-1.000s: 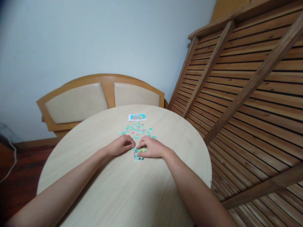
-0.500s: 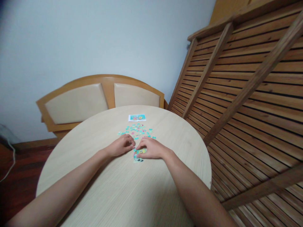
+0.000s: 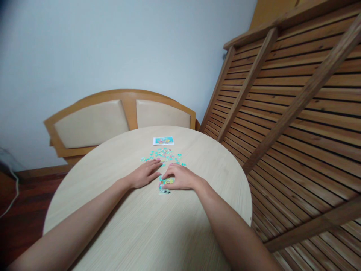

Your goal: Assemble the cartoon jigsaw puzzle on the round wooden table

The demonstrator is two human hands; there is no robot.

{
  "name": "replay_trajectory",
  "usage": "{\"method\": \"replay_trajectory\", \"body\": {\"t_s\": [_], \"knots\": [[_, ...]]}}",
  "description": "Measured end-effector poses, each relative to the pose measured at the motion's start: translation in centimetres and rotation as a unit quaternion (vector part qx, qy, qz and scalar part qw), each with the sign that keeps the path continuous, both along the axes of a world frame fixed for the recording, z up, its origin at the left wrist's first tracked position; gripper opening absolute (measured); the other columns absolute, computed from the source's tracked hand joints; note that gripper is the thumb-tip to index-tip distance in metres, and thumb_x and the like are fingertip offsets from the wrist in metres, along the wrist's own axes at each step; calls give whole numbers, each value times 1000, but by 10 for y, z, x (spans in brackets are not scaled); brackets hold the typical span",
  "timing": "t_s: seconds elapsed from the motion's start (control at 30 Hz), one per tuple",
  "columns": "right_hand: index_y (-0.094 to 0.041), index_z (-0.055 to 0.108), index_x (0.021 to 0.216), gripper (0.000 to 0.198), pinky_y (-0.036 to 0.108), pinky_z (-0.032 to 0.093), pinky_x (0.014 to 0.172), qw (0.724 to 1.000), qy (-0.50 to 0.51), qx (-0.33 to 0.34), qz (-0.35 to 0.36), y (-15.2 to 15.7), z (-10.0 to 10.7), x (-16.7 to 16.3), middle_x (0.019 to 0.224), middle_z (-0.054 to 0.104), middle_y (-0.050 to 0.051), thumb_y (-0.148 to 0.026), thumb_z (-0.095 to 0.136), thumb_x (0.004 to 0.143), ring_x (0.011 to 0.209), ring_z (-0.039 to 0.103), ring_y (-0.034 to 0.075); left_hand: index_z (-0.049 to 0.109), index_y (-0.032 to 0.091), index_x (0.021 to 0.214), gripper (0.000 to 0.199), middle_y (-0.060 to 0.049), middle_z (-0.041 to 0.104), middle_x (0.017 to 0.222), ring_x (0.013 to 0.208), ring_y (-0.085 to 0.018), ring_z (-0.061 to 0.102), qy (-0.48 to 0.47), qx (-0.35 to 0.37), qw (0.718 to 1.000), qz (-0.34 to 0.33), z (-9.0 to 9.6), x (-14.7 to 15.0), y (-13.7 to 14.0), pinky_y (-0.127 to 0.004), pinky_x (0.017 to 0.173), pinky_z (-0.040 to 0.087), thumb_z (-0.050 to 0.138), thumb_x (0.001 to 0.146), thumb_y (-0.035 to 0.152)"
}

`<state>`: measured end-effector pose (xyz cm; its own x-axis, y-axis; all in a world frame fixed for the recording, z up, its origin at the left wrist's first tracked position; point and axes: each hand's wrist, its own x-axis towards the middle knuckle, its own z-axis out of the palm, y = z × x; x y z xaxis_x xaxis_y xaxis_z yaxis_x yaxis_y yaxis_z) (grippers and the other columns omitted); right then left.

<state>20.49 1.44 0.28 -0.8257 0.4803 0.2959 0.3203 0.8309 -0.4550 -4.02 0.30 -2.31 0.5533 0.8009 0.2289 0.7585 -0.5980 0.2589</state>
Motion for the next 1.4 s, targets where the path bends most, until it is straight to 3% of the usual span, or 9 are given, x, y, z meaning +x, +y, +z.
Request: {"method": "replay_trajectory", "body": {"t_s": [0.23, 0.4, 0.5, 0.6, 0.77, 0.97, 1.23, 1.4], "knots": [[-22, 77, 101, 31, 35, 48, 92, 1000, -2, -1, -5, -1, 1, 0, 94, 73, 6, -46, 76, 81, 92, 66, 21, 46, 18, 149, 63, -13, 36, 159, 149, -31, 29, 14, -6, 995, 97, -9, -10, 7, -51, 121, 21, 33, 101, 58], [-21, 73, 113, 37, 38, 45, 101, 1000, -6, 23, -18, -2, 2, -2, 108, 72, 9, -49, 66, 88, 107, 62, 23, 39, 22, 153, 64, -10, 31, 161, 150, -32, 25, 21, -20, 996, 83, -3, -8, 8, -54, 121, 20, 31, 101, 59], [-23, 64, 131, 44, 43, 37, 111, 999, -20, 37, -31, 1, 1, -6, 132, 64, 11, -48, 55, 96, 124, 55, 25, 41, 22, 152, 63, -10, 33, 160, 150, -33, 25, 25, -25, 996, 78, -1, -5, 9, -57, 120, 20, 29, 102, 58], [-26, 53, 144, 51, 49, 25, 119, 997, -58, 23, -46, 8, -5, -8, 153, 47, 10, -51, 42, 101, 142, 40, 27, 43, 23, 151, 61, -9, 34, 160, 149, -33, 27, 23, -25, 994, 100, -3, -3, 10, -56, 119, 22, 30, 102, 57], [-29, 41, 152, 59, 55, 12, 123, 990, -113, -15, -87, 20, -16, -7, 161, 33, 7, -59, 29, 102, 151, 25, 28, 45, 23, 149, 58, -10, 34, 160, 149, -35, 27, 24, -16, 990, 138, -5, -2, 9, -57, 119, 23, 34, 101, 53], [-21, 44, 151, 66, 58, 15, 121, 977, -125, 10, -171, 26, -13, -6, 160, 36, 12, -61, 24, 101, 149, 29, 31, 45, 20, 149, 60, -13, 32, 161, 149, -37, 26, 31, -22, 989, 143, -3, -2, 7, -57, 119, 22, 35, 101, 54], [-17, 33, 156, 72, 49, 16, 123, 977, -162, 17, -136, 42, -4, -34, 163, 27, 12, -62, 24, 101, 151, 23, 30, 43, 22, 150, 60, -12, 31, 162, 150, -35, 24, 33, -26, 990, 135, -1, -4, 7, -58, 119, 22, 33, 101, 55], [-12, 53, 142, 65, 49, 29, 116, 955, -173, 77, -227, 52, -2, -47, 152, 47, 18, -59, 31, 101, 142, 40, 32, 43, 20, 150, 60, -12, 30, 162, 150, -34, 24, 45, -29, 989, 140, 1, -4, 6, -56, 120, 21, 35, 101, 53]]}}
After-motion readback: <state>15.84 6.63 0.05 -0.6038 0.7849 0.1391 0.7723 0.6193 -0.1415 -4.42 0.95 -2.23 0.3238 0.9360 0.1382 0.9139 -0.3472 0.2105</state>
